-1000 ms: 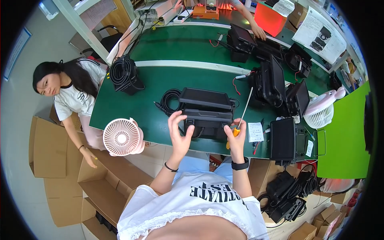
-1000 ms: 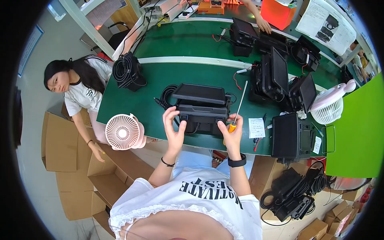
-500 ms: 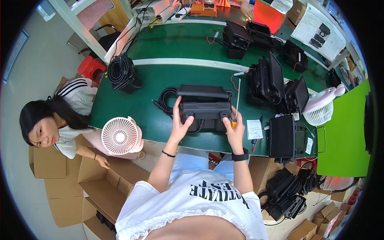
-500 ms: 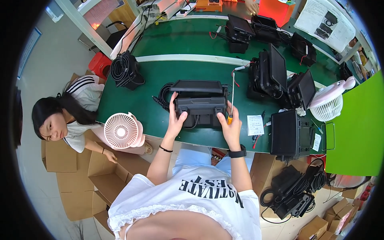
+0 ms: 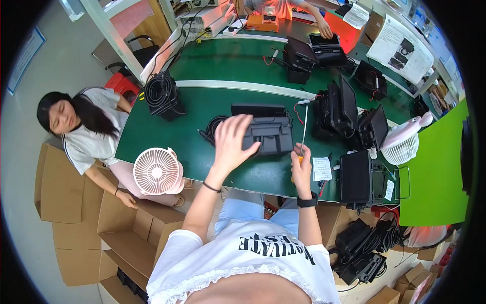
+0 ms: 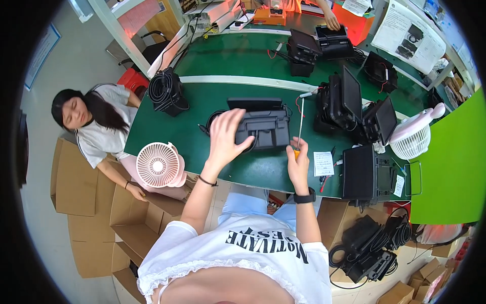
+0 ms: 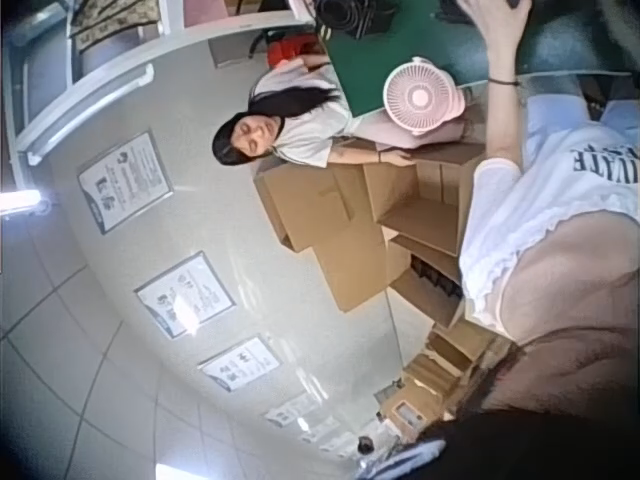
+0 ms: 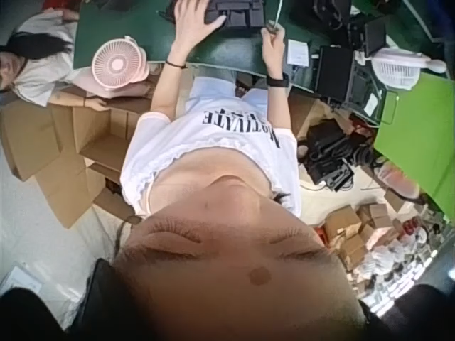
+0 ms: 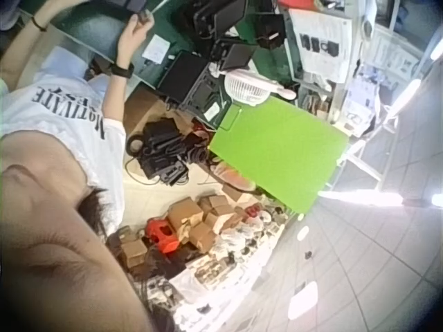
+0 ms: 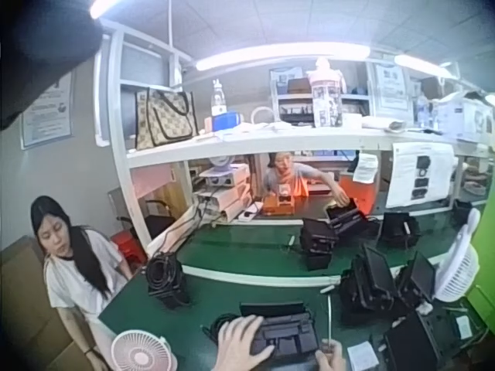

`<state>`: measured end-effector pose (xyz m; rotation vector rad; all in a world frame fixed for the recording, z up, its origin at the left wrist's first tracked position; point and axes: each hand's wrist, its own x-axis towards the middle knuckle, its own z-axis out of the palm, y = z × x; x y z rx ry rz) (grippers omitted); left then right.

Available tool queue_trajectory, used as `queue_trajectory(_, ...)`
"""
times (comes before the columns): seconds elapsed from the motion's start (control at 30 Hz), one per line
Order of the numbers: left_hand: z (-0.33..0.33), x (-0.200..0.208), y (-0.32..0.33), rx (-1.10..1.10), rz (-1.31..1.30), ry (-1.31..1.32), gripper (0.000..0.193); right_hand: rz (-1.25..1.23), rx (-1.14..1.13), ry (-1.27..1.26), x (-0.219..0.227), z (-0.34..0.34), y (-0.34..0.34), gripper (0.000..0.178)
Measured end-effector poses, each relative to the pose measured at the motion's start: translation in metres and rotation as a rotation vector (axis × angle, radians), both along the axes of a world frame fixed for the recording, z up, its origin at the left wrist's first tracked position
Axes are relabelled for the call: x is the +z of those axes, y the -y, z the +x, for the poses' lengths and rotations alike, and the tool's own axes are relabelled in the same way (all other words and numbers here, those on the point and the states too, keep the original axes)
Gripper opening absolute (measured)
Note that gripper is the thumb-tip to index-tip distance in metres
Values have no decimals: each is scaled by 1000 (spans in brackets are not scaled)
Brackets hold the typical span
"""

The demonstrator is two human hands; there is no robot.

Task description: Assembling and inspecting electronic monitoring units at a workshop station.

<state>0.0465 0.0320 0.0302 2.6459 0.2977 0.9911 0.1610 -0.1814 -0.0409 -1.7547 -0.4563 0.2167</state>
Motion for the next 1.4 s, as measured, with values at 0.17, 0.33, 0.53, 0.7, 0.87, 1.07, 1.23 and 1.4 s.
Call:
queue_trajectory(0.17,39,2,-4,-95,96,-307,73,83,102,-86,10,-33,33,51)
queue_trajectory(0.33,76,2,-10,-105,175,-363,64,-46,260,-130,29,-58,58,57)
queue_trajectory(0.53,81,3,-12,-156,198,-257,49,-312,176,309,46,-73,55,50)
queue_trajectory(0.7,74,-6,-19,-119,39,-117,32,-429,182,391,48,-71,40,44)
queue_trajectory(0.87,73,-6,-17,-47,-74,-110,40,-450,164,465,48,-70,27,43)
queue_trajectory(1.07,74,-8,-19,-41,-101,-117,41,-498,139,451,47,-75,23,44)
queue_trajectory(1.23,74,-11,-19,-46,-87,-97,41,-506,157,454,45,-77,21,43)
queue_trajectory(1.4,71,-14,-11,-15,-53,53,32,72,366,-456,33,-67,28,47)
